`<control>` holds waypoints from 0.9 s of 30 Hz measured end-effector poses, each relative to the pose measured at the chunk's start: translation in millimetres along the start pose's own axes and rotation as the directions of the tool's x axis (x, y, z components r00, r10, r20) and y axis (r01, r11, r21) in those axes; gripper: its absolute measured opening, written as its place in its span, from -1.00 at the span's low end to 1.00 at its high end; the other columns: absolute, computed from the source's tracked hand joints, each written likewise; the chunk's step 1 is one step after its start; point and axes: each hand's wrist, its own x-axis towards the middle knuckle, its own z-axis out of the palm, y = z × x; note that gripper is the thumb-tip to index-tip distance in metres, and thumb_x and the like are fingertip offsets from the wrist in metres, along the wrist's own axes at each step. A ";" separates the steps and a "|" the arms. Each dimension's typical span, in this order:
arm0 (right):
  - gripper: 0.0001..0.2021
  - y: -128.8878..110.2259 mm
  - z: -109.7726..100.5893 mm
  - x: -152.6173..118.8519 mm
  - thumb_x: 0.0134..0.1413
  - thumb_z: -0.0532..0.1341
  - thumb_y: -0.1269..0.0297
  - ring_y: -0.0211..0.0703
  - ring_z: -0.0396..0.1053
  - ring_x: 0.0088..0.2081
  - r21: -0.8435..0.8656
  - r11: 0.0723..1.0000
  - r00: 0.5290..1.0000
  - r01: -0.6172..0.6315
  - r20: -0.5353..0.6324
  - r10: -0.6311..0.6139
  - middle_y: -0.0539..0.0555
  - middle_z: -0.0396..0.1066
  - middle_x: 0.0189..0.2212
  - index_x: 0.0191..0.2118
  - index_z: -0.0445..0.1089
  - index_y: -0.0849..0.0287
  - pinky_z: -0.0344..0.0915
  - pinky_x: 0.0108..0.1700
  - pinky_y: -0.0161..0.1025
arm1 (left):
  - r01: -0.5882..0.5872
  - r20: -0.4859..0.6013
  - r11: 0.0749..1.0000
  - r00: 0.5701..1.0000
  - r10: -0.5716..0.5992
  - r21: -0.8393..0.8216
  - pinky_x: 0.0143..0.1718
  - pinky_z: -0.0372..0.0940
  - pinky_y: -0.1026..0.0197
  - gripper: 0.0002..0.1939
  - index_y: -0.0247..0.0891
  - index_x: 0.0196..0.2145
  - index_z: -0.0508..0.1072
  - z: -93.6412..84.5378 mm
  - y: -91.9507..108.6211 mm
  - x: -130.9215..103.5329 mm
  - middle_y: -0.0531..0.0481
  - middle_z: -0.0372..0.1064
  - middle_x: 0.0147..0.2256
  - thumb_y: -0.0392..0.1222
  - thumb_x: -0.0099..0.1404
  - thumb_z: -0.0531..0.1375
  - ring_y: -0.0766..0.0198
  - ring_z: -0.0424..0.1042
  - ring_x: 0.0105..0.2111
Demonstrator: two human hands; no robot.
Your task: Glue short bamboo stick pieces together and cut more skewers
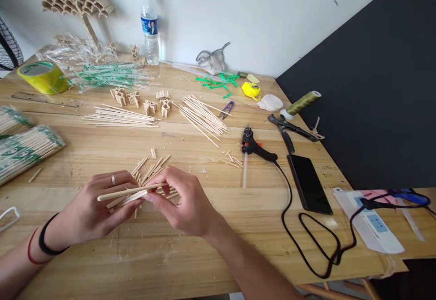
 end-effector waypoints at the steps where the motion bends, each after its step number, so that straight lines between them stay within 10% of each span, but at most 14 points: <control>1: -0.96 -0.2 0.0 0.2 0.28 0.34 0.43 -0.26 0.41 -0.34 0.000 1.000 1.000 0.001 -0.004 -0.001 0.01 0.54 -0.34 -0.19 0.50 0.17 0.33 -0.27 -0.29 | 0.012 -0.005 1.000 1.000 -0.012 0.003 -0.38 0.18 0.22 -0.88 -0.29 -0.28 0.47 -0.2 -0.1 -0.5 -0.03 0.39 -0.40 -0.36 0.46 0.20 0.25 0.34 -0.42; 8: -0.95 -0.5 -0.2 0.6 0.29 0.33 0.43 -0.25 0.42 -0.34 -0.007 1.000 1.000 -0.012 -0.004 0.012 0.00 0.54 -0.34 -0.18 0.50 0.16 0.34 -0.27 -0.30 | -0.076 -0.045 0.997 0.996 0.076 0.005 -0.41 0.17 0.21 -0.82 -0.27 -0.32 0.42 1.0 -1.2 -0.6 -0.02 0.38 -0.41 -0.41 0.47 0.19 0.27 0.29 -0.44; 17: -0.94 0.7 -0.4 0.6 0.27 0.35 0.44 -0.26 0.45 -0.32 -0.025 1.000 1.000 0.000 -0.007 0.000 0.01 0.56 -0.31 -0.19 0.51 0.17 0.34 -0.26 -0.32 | 0.212 -0.022 0.960 0.975 -0.219 -0.181 -0.16 0.36 0.23 -0.62 -0.16 0.13 0.37 -7.3 4.4 -2.5 0.00 0.45 -0.18 -0.36 0.40 0.26 0.25 0.44 -0.22; 27: -0.92 1.0 0.6 1.2 0.26 0.35 0.47 -0.24 0.45 -0.31 -0.012 0.999 0.999 0.033 -0.004 -0.033 0.03 0.57 -0.32 -0.21 0.50 0.16 0.35 -0.28 -0.31 | 0.261 0.035 0.847 0.960 -0.277 -0.463 -0.02 0.36 0.21 -0.48 -0.04 0.25 0.27 -4.1 -1.2 -6.8 0.02 0.43 -0.15 -0.39 0.43 0.25 0.25 0.44 -0.12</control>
